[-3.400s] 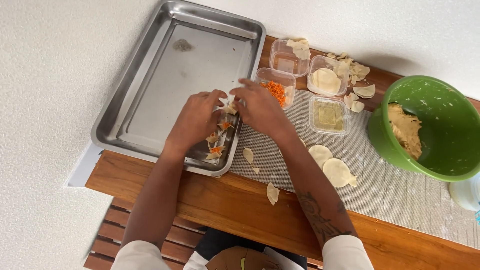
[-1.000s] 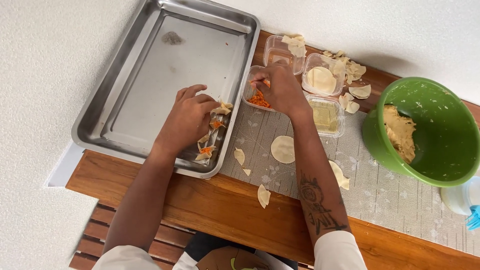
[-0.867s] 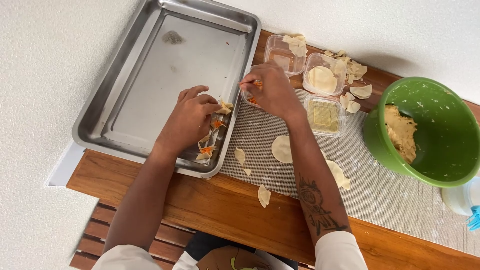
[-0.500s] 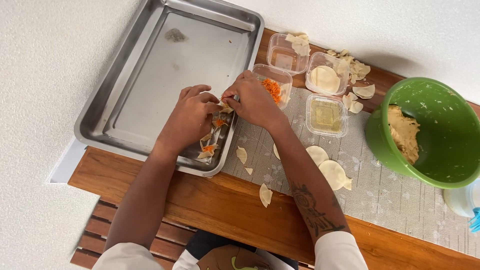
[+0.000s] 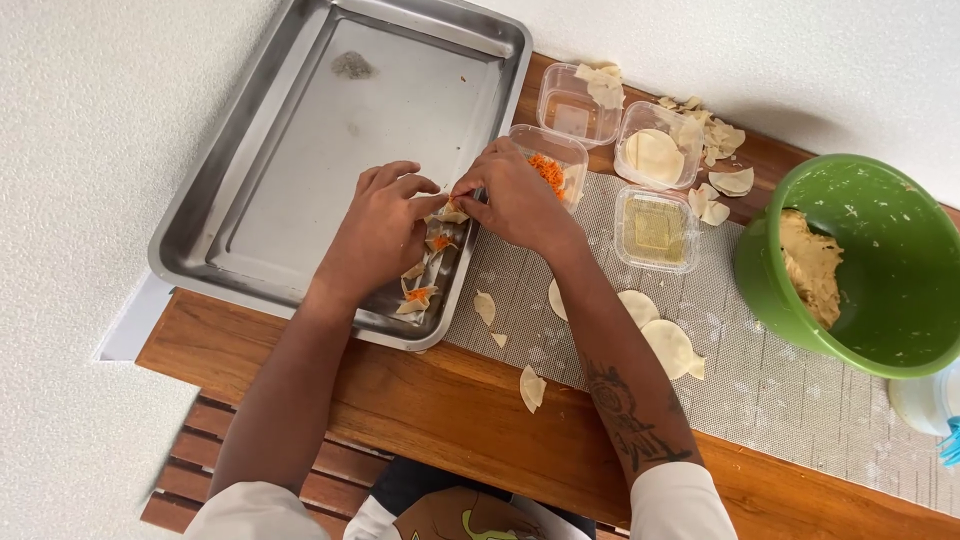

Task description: The person places filling onto round dough wrappers, folds them into triangular shapes, and places them on a metal tray. They then add shredded carrots to the open tops of the finished dumplings.

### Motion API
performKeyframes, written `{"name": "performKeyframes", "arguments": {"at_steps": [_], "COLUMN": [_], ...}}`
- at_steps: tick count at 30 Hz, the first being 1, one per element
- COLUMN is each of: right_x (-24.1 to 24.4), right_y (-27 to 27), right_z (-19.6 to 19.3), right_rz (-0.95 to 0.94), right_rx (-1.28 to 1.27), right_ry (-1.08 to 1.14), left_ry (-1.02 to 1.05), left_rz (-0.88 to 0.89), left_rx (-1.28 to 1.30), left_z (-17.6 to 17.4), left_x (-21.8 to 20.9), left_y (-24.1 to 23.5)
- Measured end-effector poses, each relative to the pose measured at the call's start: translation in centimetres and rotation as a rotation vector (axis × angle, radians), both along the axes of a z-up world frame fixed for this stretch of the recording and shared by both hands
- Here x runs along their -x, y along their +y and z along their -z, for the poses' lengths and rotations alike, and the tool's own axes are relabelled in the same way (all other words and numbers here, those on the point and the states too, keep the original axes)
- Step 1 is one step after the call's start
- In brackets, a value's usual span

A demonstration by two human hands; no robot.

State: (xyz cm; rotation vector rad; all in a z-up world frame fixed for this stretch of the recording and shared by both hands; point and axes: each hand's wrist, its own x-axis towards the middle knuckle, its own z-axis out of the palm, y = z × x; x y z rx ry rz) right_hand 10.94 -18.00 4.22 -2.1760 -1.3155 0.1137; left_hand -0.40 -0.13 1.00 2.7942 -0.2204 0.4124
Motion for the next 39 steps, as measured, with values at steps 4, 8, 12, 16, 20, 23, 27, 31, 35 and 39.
{"name": "performKeyframes", "arguments": {"at_steps": [4,8,12,16,20,23,27,31,35,39], "right_x": [-0.1,0.1,-0.1,-0.2,-0.4,-0.5,-0.5,-0.2,-0.4,-0.1], "right_y": [0.0,0.1,0.3,0.5,0.5,0.6,0.6,0.4,0.1,-0.1], "right_z": [0.3,0.0,0.3,1.1,1.5,1.7,2.5,1.5,1.2,0.8], "right_rz": [-0.004,0.002,0.026,0.048,0.05,0.068,0.088,0.069,0.056,0.055], "right_rx": [0.01,0.018,0.022,0.04,0.091,0.082,0.086,0.095,0.055,0.066], "right_ry": [-0.011,0.002,-0.007,-0.021,-0.031,-0.03,-0.041,-0.026,-0.001,-0.006], "left_ry": [0.015,0.011,0.015,0.02,0.025,0.018,0.014,0.007,-0.026,-0.036], "left_rz": [0.0,-0.004,0.009,0.013,0.014,0.016,0.025,0.022,0.032,0.034], "left_rx": [0.001,-0.003,-0.01,-0.003,-0.011,-0.019,-0.02,-0.03,-0.017,0.001], "left_z": [-0.3,-0.1,-0.4,-0.5,-0.2,-0.1,0.1,-0.4,-0.6,-0.7], "left_x": [0.0,0.0,0.0,0.0,0.0,0.0,-0.1,0.2,0.2,0.2], "left_y": [-0.2,-0.1,-0.2,-0.2,-0.1,-0.1,0.0,-0.2,-0.1,-0.1]}}
